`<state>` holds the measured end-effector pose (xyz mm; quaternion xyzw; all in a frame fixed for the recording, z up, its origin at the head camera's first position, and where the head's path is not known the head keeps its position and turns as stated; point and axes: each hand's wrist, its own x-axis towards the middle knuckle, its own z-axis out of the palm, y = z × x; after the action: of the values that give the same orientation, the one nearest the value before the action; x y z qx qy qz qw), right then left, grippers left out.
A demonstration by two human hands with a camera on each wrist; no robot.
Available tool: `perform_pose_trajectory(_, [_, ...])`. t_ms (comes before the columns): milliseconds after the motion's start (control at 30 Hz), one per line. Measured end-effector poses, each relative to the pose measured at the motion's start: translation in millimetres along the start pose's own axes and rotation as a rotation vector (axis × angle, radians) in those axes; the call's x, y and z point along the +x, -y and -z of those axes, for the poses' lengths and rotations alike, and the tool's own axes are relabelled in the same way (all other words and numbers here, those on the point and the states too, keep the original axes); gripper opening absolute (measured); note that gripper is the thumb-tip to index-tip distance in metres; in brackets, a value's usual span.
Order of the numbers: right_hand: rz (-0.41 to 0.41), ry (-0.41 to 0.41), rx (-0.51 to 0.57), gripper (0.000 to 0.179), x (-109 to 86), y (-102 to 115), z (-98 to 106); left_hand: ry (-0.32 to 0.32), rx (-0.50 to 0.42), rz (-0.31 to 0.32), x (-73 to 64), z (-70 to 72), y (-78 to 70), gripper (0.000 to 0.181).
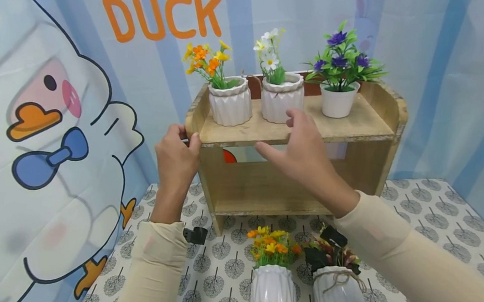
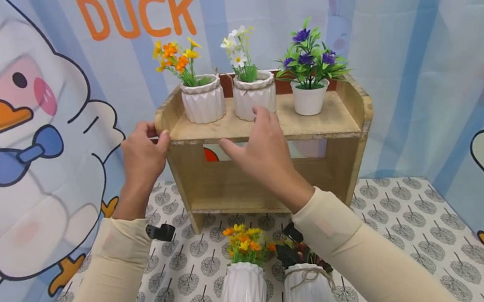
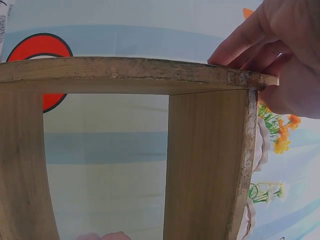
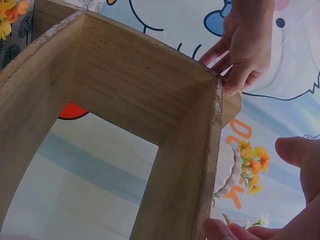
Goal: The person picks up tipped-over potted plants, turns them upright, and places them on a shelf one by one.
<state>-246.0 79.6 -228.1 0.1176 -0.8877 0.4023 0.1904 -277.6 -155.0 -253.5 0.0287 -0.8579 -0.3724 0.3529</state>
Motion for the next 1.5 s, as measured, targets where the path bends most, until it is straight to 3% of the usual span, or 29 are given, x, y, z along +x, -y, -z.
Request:
perform_pose_trajectory(267, [-0.012, 0.028, 0.008, 0.088, -10.3, -6, 5, -0.02, -0.002, -0.006, 0.0, -1.0, 1.7, 0.027])
perform_pose_trajectory(767, [-0.046, 0.092, -0.078, 0.081, -31.4, -25, 9, -0.014, 0.012, -0.001, -0.5, -0.2, 4.3, 0.028])
perform_pose_trajectory(1500, [-0.142, 0.256, -0.191, 0.086, -51.8, -60, 13, -0.009, 0.016, -0.005, 2.0, -0.5, 1.0, 0.028])
